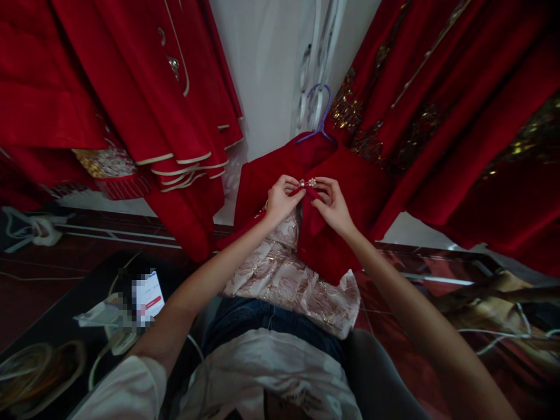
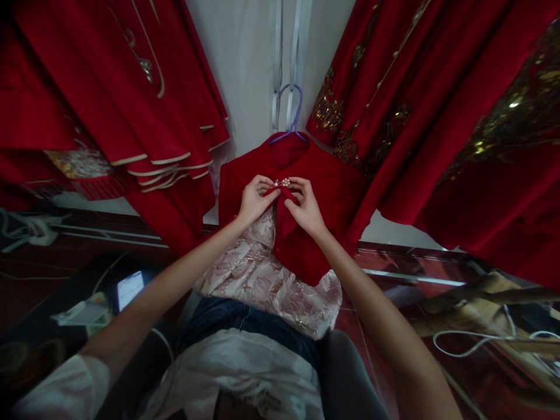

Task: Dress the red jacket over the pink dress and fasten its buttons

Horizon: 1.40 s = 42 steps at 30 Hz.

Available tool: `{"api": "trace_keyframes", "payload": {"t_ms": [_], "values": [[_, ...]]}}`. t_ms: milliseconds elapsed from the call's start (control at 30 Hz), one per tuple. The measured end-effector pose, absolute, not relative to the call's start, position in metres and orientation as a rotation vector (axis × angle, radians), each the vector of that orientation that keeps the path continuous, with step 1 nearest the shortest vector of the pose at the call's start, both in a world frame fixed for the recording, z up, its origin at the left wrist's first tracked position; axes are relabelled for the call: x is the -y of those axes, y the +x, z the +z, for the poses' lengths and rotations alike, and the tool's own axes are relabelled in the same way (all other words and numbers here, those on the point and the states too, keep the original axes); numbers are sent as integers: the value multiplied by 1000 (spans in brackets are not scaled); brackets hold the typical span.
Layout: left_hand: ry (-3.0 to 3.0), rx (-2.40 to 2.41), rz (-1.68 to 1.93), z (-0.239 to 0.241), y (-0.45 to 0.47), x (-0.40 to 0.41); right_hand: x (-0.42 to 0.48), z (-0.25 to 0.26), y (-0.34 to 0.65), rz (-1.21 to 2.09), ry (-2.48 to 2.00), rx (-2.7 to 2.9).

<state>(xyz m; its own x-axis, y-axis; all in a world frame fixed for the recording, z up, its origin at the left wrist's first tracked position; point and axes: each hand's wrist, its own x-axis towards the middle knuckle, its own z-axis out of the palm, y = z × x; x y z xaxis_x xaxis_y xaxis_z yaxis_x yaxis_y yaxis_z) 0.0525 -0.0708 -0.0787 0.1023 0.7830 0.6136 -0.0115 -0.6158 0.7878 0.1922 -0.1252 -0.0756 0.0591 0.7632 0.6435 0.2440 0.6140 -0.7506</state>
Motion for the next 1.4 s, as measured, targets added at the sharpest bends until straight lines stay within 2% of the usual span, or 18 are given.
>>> {"api": "trace_keyframes", "payload": {"t_ms": [267,433,600,867,1400], "values": [[1929,-812,1406,-68,46,60,124,-71,190,319,-1011,1495],[2179,-653,1290,-56,40,64,125,-66,191,272,-1084,1525],[2174,-648,1209,-54,40,63,128,-56,192,144,-1105,1604],[2140,-731,1270,-56,44,59,130,-54,195,196,-1140,1601],[2400,-667,1150,-36,36,64,120,-52,202,328,-1039,1564]]}}
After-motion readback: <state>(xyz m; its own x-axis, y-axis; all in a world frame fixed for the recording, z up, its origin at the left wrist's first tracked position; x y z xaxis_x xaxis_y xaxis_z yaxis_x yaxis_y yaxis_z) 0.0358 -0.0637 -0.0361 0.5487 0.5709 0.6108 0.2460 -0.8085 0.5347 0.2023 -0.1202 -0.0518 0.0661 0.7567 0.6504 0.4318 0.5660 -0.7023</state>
